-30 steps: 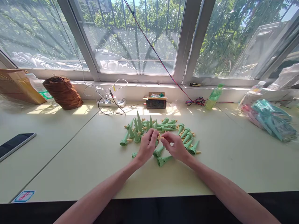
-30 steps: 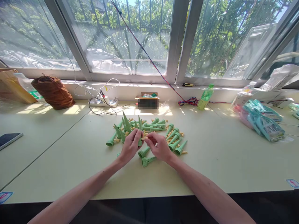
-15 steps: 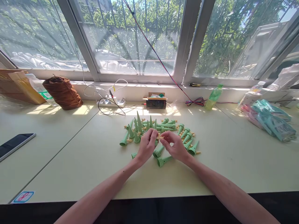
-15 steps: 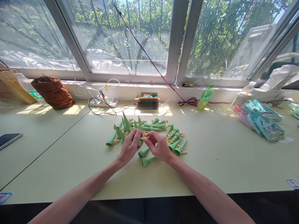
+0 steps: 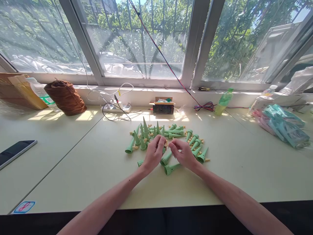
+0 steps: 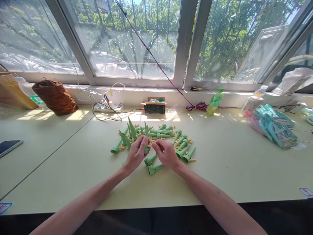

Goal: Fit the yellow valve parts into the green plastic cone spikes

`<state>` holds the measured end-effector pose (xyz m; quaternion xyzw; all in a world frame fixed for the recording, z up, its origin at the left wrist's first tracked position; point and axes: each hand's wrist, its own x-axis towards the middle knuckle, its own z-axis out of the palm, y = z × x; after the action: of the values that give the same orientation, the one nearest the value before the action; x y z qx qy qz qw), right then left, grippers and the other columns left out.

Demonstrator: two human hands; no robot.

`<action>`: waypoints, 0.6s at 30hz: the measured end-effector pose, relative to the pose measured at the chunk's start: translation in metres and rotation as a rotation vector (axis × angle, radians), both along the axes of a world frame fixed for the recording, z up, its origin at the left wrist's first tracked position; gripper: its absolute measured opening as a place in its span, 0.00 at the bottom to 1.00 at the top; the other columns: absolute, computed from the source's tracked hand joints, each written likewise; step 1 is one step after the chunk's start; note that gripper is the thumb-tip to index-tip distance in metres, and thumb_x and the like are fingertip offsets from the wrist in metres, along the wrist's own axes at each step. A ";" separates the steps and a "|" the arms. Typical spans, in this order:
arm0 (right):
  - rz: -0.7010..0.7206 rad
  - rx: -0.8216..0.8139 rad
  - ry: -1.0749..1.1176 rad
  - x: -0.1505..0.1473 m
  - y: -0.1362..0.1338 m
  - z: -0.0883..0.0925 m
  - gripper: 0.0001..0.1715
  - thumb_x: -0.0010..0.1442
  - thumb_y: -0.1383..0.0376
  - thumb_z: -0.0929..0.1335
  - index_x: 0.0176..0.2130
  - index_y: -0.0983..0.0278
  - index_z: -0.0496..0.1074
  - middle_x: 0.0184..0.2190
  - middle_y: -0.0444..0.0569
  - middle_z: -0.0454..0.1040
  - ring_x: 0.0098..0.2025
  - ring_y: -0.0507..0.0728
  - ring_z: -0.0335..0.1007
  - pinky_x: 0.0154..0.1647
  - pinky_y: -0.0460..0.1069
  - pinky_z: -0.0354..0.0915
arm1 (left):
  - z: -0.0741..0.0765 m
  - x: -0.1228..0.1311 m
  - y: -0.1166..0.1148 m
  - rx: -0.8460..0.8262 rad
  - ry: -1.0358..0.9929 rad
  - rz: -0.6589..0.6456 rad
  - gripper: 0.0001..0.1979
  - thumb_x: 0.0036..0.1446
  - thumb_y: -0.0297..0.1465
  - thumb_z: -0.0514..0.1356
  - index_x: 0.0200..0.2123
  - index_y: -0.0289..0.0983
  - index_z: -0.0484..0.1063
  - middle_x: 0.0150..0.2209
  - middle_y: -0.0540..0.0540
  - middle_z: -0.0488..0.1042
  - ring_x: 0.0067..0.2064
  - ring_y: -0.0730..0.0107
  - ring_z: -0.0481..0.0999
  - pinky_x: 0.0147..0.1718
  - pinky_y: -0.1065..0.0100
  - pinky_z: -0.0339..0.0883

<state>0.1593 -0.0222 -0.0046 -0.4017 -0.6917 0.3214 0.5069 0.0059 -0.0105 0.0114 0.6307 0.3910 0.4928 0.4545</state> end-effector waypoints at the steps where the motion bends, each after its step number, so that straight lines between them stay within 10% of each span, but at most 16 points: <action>1: 0.003 -0.009 0.005 0.000 0.000 0.000 0.18 0.68 0.55 0.63 0.32 0.63 0.68 0.19 0.41 0.64 0.19 0.49 0.58 0.20 0.45 0.57 | 0.000 0.000 0.000 -0.003 -0.002 0.002 0.20 0.66 0.48 0.51 0.30 0.37 0.62 0.22 0.54 0.59 0.20 0.79 0.58 0.16 0.77 0.54; 18: 0.056 -0.034 -0.040 0.001 0.000 0.000 0.22 0.68 0.51 0.62 0.31 0.63 0.68 0.17 0.40 0.64 0.19 0.49 0.58 0.21 0.45 0.57 | 0.000 0.000 0.000 0.015 0.022 0.009 0.20 0.65 0.47 0.51 0.29 0.37 0.63 0.21 0.54 0.60 0.20 0.79 0.57 0.17 0.76 0.55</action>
<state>0.1605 -0.0224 -0.0041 -0.3971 -0.7072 0.3392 0.4767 0.0062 -0.0103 0.0113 0.6377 0.3948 0.4909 0.4432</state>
